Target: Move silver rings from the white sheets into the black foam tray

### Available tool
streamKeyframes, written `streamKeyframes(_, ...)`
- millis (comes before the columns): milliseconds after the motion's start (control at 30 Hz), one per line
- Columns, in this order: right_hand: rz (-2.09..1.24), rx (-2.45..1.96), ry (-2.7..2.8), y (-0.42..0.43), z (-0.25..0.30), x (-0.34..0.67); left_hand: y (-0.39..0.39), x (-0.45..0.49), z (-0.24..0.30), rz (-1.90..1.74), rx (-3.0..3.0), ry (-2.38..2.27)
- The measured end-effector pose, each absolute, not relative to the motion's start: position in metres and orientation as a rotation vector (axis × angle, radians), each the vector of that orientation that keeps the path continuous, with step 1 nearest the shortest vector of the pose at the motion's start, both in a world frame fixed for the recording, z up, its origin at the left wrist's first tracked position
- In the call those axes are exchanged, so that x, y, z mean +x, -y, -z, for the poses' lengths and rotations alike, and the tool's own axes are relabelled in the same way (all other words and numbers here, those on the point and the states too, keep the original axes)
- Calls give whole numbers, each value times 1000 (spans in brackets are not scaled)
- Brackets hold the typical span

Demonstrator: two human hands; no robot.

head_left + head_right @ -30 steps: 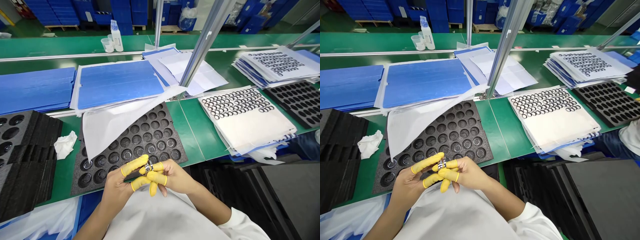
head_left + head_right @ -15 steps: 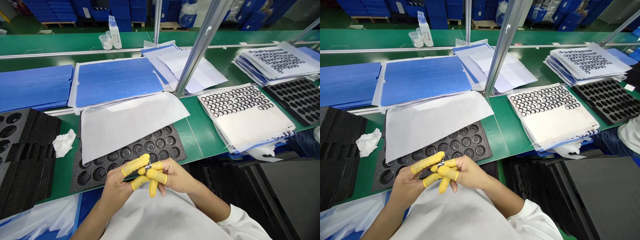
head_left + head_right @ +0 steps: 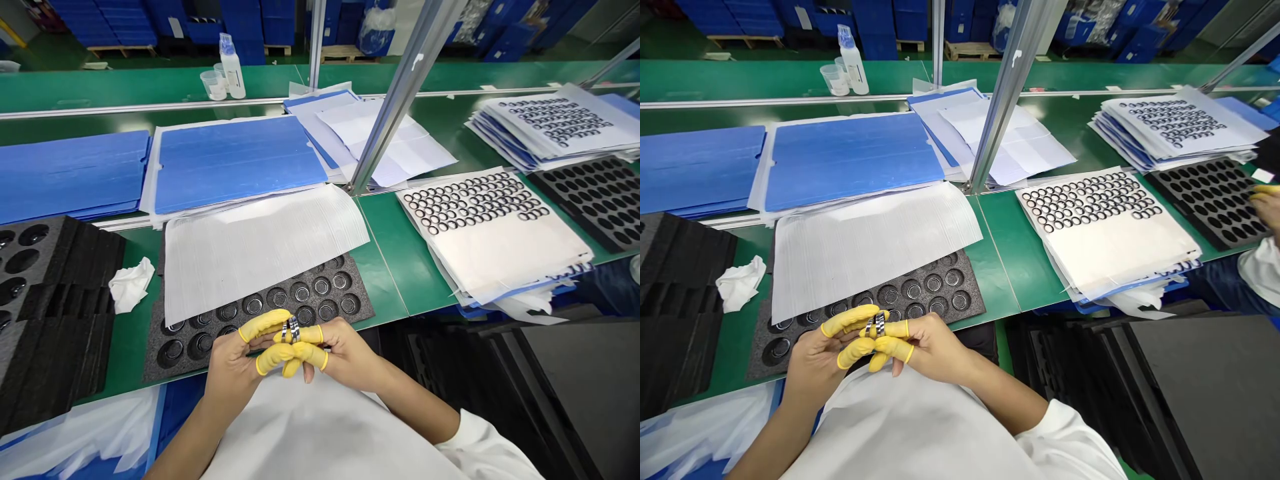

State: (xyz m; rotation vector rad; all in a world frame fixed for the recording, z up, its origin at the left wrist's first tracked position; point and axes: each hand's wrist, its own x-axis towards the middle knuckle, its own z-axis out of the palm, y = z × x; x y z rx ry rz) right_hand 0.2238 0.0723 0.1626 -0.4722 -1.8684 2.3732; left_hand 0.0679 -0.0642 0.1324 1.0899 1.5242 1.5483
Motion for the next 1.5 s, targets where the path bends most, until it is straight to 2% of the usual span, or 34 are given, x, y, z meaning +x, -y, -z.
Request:
streamKeyframes(267, -1829, -286, 2159, -65, -145, 222, 64, 80, -129, -1558, 737, -1484)
streamKeyframes(433, -1689, -230, 2199, -68, -142, 222, 65, 81, -130, -1559, 749, -1407)
streamKeyframes(667, -1295, -121, 2308, -74, -134, 223, 61, 78, -141, -1612, 856, -1408)
streamKeyframes(767, -1459, -178, 2320, -77, -143, 225, 60, 78, -142, -1621, 972, -1457)
streamKeyframes(933, -2461, -368, 1881, -79, -167, 231, 67, 77, -140, -1595, 1145, -1604)
streamKeyframes(1000, -2631, -469, 1690, -77, -171, 231, 68, 77, -141, -1619, 1220, -1654)
streamKeyframes(1133, -2647, -537, 1563, -69, -174, 229, 66, 78, -147, -1628, 1397, -1657)
streamKeyframes(1500, -2543, -544, 1633, -66, -175, 236, 68, 77, -146, -1560, 1482, -1635)
